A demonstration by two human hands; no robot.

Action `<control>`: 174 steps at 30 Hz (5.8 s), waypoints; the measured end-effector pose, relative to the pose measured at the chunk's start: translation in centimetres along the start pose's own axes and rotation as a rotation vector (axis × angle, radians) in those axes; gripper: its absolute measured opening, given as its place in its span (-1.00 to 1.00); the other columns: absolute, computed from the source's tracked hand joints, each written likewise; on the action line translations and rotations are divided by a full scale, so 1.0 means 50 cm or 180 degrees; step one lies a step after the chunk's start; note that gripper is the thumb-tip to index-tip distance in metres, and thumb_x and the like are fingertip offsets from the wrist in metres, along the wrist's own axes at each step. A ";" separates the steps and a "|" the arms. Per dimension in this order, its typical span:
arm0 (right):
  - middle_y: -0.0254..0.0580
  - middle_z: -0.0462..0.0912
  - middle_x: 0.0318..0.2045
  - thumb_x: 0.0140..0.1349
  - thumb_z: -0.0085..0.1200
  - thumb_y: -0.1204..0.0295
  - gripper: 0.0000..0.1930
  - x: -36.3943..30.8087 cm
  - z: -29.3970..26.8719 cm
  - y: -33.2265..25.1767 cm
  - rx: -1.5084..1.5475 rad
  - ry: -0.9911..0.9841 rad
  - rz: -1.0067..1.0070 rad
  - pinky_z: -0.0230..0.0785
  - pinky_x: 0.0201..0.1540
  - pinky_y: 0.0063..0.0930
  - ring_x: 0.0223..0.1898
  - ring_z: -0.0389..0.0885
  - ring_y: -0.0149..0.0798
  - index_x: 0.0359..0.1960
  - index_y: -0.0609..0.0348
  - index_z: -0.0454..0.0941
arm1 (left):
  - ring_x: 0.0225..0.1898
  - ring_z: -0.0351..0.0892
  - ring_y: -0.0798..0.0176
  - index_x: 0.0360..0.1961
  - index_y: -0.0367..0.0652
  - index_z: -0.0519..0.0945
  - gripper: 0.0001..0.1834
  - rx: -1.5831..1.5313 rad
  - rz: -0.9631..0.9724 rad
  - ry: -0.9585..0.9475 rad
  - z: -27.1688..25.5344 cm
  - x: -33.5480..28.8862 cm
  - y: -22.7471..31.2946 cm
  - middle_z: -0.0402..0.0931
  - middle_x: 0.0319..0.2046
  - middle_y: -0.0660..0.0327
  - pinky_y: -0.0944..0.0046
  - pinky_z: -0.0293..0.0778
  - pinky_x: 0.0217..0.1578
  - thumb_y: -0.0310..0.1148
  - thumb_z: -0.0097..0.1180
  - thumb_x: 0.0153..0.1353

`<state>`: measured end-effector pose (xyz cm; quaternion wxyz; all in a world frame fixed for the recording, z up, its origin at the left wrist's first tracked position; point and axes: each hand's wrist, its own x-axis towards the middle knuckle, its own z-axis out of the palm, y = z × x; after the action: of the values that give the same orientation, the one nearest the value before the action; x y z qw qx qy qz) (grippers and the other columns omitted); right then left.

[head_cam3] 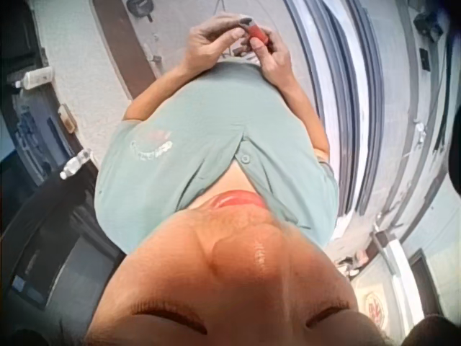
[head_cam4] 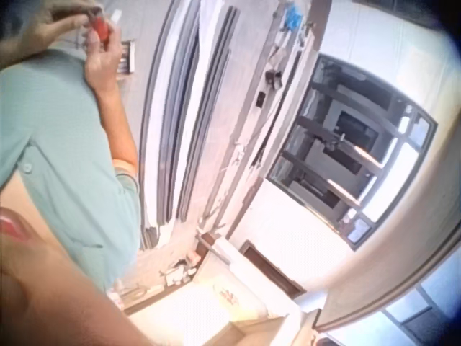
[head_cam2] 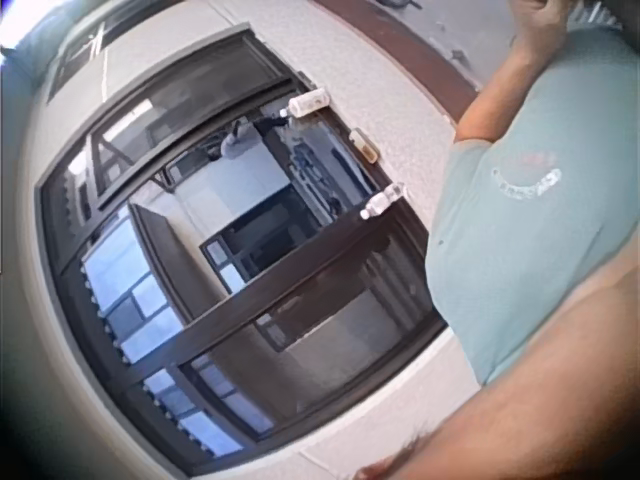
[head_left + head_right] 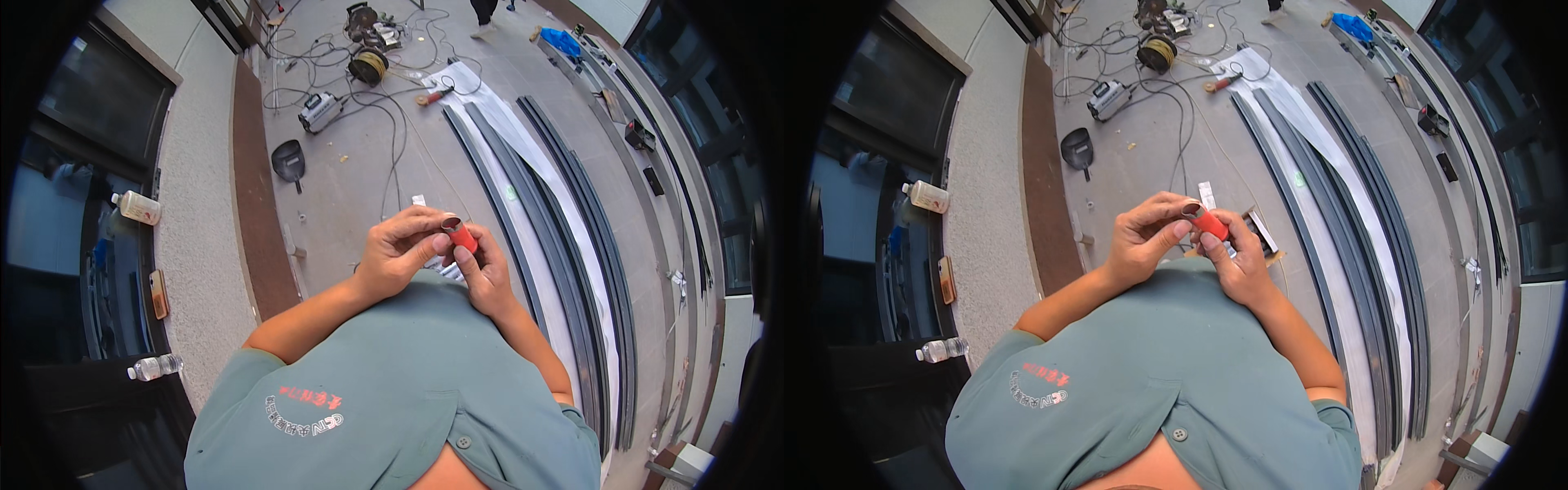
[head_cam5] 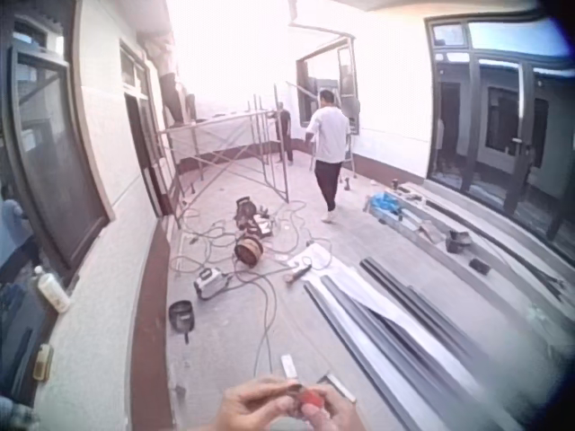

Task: The person walks through a construction area, retrieves a red sealant cartridge from a box, and prepares a caulking gun by attaching a nozzle and inserting the cartridge. They then cut the tip of the sealant tube with scissors.

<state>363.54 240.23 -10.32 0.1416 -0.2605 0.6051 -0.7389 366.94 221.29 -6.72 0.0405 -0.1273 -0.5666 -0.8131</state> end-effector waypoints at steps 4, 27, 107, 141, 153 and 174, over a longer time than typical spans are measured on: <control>-0.18 0.64 -0.16 0.48 0.07 0.25 -0.61 0.005 0.004 -0.003 -0.0137 0.0033 0.0027 0.49 -0.06 -0.45 -0.16 0.62 -0.37 0.18 0.25 0.43 | 0.03 0.61 0.22 0.05 -0.32 0.65 -0.73 0.0100 0.0272 -0.0029 -0.002 0.005 -0.001 0.56 0.04 0.05 0.24 0.62 0.03 -0.63 0.14 0.35; -0.05 0.67 -0.09 0.15 0.24 0.69 -0.55 0.029 0.026 -0.004 -0.1320 0.0436 -0.0807 0.51 -0.06 -0.40 -0.12 0.66 -0.19 0.12 0.25 0.56 | -0.02 0.66 0.17 -0.09 -0.27 0.71 -0.72 0.0895 0.0923 -0.0271 -0.034 -0.001 0.002 0.61 -0.04 0.05 0.22 0.64 -0.01 -0.72 0.27 0.17; -0.12 0.49 -0.13 0.48 -0.02 0.09 -0.51 -0.577 0.269 0.025 -0.0559 0.2398 -0.0086 0.32 0.09 -0.35 -0.07 0.45 -0.24 0.09 0.37 0.40 | -0.18 0.61 0.37 0.02 -0.38 0.64 -0.64 -0.0092 -0.1744 -0.1209 0.079 -0.449 -0.033 0.67 -0.23 0.19 0.33 0.56 -0.11 -0.28 0.22 0.37; -0.15 0.56 -0.19 0.42 0.06 0.48 -0.75 -1.074 0.403 -0.088 -0.0935 0.6151 -0.0040 0.38 -0.12 -0.51 -0.21 0.52 -0.41 0.06 0.33 0.53 | -0.22 0.59 0.43 0.04 -0.27 0.54 -0.76 -0.0253 -0.2953 -0.5090 0.667 -0.600 -0.206 0.62 -0.18 0.22 0.36 0.56 -0.17 -0.42 0.17 0.42; -0.04 0.64 -0.08 0.41 0.09 0.41 -0.69 -1.414 0.389 -0.204 -0.0486 0.6159 -0.0172 0.45 0.00 -0.42 -0.12 0.58 -0.31 0.09 0.33 0.52 | -0.21 0.57 0.43 0.08 -0.21 0.53 -0.72 -0.0001 -0.2269 -0.5703 0.943 -0.845 -0.170 0.63 -0.16 0.19 0.36 0.54 -0.14 -0.34 0.18 0.43; -0.16 0.61 -0.25 0.43 0.06 0.43 -0.72 -1.774 0.236 -0.357 -0.1323 0.8085 0.0102 0.44 -0.16 -0.49 -0.29 0.55 -0.37 0.09 0.30 0.54 | -0.26 0.55 0.52 -0.02 -0.23 0.54 -0.77 0.0193 -0.3689 -0.7414 1.535 -1.120 -0.310 0.61 -0.30 0.28 0.42 0.50 -0.22 -0.33 0.17 0.43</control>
<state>445.11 281.12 -10.43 -0.5652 0.6122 0.4212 -0.3582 430.06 293.89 -10.03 -0.8242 -0.4912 -0.2589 -0.1115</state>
